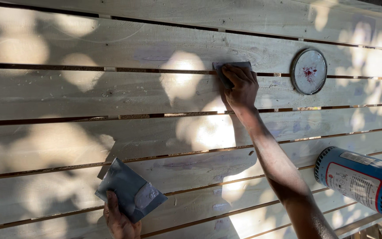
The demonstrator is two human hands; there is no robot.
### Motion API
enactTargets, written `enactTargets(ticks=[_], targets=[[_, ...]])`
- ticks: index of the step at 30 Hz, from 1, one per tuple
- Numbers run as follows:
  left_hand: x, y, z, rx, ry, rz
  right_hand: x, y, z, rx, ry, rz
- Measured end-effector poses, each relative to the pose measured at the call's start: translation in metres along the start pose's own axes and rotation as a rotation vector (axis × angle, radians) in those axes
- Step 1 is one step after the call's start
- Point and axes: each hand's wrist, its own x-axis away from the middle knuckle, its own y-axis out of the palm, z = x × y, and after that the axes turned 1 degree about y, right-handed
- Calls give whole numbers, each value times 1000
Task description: The person scoops a dark paste from a can using a putty knife and applies it into gaps between wooden slats on a pallet. They spread the paste along the seams and smooth it with the knife, working across multiple slats.
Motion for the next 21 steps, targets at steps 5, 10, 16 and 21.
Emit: enactTargets(ticks=[5, 10, 16, 21], targets=[[-2, -9, -4, -9, 24, 15, 9, 3, 0, -7, 53, -80], [-8, -25, -3, 53, -43, -5, 3, 5, 1, 76, 34, -52], [-19, -31, -16, 66, -39, 45, -57, 16, 15, 69, -6, 40], [-34, -34, -7, 58, -68, 4, -60, 35, 20, 138, 41, 62]])
